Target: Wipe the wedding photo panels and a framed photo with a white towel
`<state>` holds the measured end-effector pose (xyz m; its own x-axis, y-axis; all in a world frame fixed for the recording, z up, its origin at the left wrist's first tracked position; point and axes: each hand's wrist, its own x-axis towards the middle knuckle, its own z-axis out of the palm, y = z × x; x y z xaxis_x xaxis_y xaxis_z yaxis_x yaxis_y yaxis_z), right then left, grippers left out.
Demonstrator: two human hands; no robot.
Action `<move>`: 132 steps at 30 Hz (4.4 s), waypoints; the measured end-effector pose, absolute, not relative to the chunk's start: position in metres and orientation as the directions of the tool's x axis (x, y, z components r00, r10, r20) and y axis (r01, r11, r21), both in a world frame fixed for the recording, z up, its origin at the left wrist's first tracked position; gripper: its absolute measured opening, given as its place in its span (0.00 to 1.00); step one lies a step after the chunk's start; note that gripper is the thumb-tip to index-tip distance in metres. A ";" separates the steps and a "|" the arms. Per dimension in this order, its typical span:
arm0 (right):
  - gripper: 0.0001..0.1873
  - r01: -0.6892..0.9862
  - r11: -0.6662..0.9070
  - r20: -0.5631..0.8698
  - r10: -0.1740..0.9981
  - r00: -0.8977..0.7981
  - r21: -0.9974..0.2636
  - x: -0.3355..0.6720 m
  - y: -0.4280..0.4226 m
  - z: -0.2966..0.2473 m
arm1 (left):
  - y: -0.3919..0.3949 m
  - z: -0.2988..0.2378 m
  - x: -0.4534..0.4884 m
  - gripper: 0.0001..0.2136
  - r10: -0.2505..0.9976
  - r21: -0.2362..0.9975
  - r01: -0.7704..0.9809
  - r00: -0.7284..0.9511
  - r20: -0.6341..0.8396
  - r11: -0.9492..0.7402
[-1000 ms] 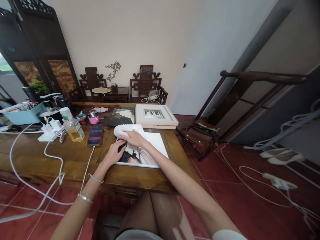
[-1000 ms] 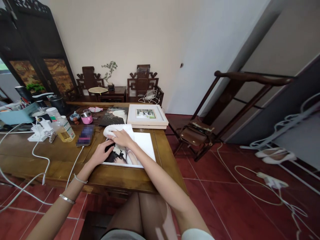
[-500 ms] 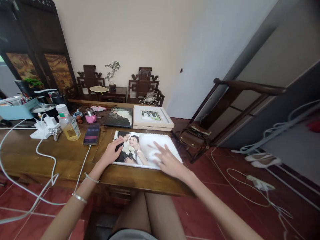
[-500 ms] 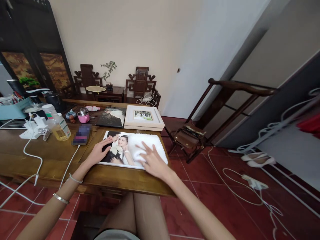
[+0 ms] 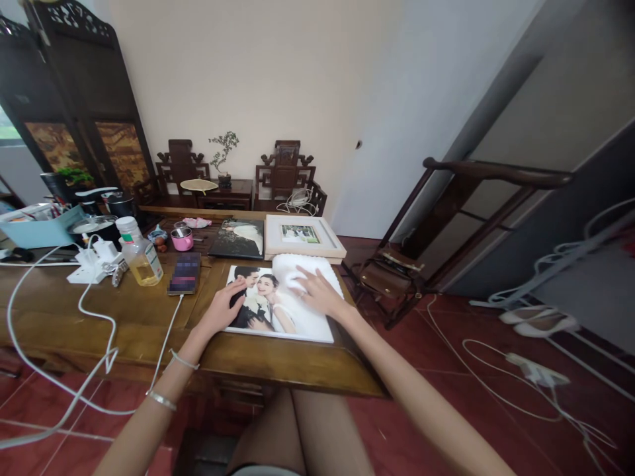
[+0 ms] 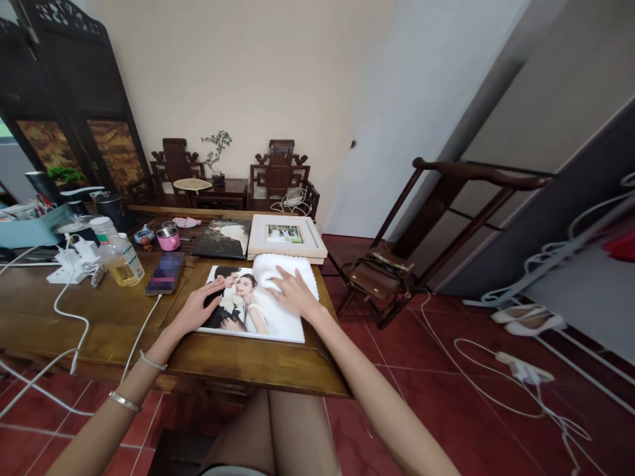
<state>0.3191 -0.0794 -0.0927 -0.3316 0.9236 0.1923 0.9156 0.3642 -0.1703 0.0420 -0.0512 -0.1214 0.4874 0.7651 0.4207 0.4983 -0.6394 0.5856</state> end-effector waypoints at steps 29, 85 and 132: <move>0.21 0.918 0.360 0.216 0.922 -0.322 -0.166 0.313 -0.063 -0.094 | -0.050 -0.122 0.041 0.18 0.770 0.574 0.518 0.488 0.411 -0.635; 0.16 0.859 0.478 0.240 0.869 -0.432 -0.184 0.288 -0.141 -0.090 | -0.049 -0.124 0.043 0.18 0.758 0.546 0.527 0.483 0.437 -0.651; 0.18 0.867 0.464 0.225 0.878 -0.422 -0.184 0.249 -0.111 -0.085 | -0.048 -0.126 0.041 0.19 0.759 0.577 0.501 0.502 0.414 -0.645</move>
